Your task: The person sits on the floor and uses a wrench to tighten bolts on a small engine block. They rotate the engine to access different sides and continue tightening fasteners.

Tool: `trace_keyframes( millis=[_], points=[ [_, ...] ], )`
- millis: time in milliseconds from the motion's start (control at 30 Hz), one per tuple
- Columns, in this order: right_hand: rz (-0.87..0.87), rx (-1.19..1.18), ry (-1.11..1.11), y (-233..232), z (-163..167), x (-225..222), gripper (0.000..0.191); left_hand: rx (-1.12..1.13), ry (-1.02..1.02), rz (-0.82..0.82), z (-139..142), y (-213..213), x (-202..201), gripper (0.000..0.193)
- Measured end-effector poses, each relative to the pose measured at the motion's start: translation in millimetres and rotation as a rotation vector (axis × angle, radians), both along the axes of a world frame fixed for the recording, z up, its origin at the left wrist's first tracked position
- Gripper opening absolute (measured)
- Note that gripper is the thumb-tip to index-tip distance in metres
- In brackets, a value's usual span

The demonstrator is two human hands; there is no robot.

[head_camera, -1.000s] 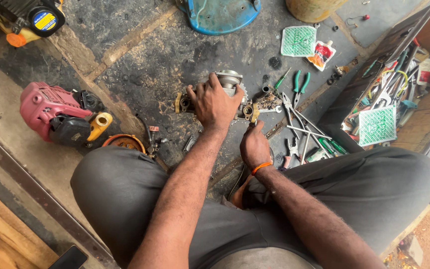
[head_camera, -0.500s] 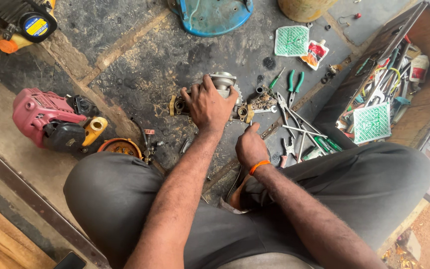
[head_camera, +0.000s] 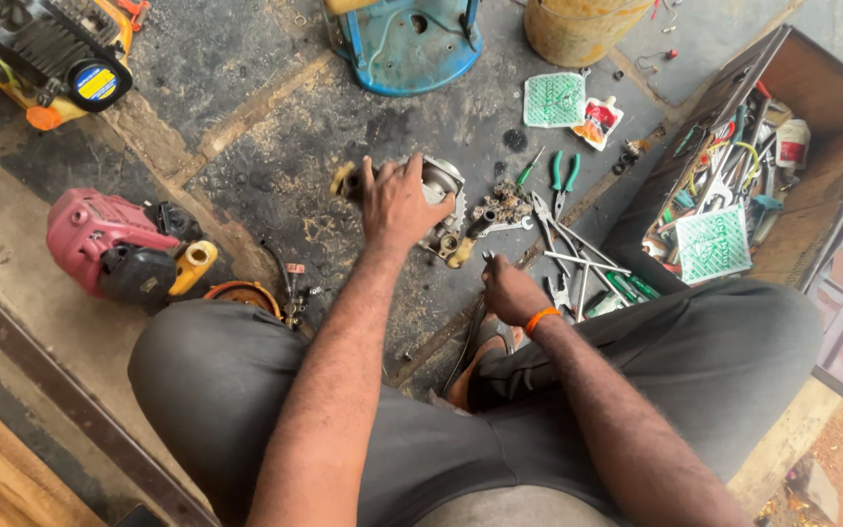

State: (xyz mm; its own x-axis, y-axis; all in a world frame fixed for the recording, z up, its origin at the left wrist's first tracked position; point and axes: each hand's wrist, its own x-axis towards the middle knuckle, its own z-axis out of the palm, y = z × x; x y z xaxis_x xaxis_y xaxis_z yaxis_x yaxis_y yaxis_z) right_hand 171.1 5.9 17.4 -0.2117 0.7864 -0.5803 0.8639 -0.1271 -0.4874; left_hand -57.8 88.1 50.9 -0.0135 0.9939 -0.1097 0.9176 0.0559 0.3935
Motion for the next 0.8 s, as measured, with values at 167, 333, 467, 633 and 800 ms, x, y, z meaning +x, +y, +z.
trace_keyframes(
  millis=[167,333,467,633,800],
  points=[
    [-0.128,-0.128,0.061,-3,31,-8,0.034,0.046,0.049,-0.009,-9,-2,0,0.094],
    [-0.094,-0.004,0.093,-9,42,-18,0.035,0.026,0.059,0.012,-8,-2,2,0.091],
    [-0.066,0.034,0.096,-11,41,-22,0.035,0.056,0.038,0.013,-6,-4,2,0.09],
    [-0.08,0.092,0.087,-10,45,-19,0.033,0.046,0.053,0.008,-4,-4,4,0.091],
    [-0.042,0.139,0.059,-11,53,-27,0.032,0.064,0.064,0.013,-1,-6,5,0.089]
  ],
)
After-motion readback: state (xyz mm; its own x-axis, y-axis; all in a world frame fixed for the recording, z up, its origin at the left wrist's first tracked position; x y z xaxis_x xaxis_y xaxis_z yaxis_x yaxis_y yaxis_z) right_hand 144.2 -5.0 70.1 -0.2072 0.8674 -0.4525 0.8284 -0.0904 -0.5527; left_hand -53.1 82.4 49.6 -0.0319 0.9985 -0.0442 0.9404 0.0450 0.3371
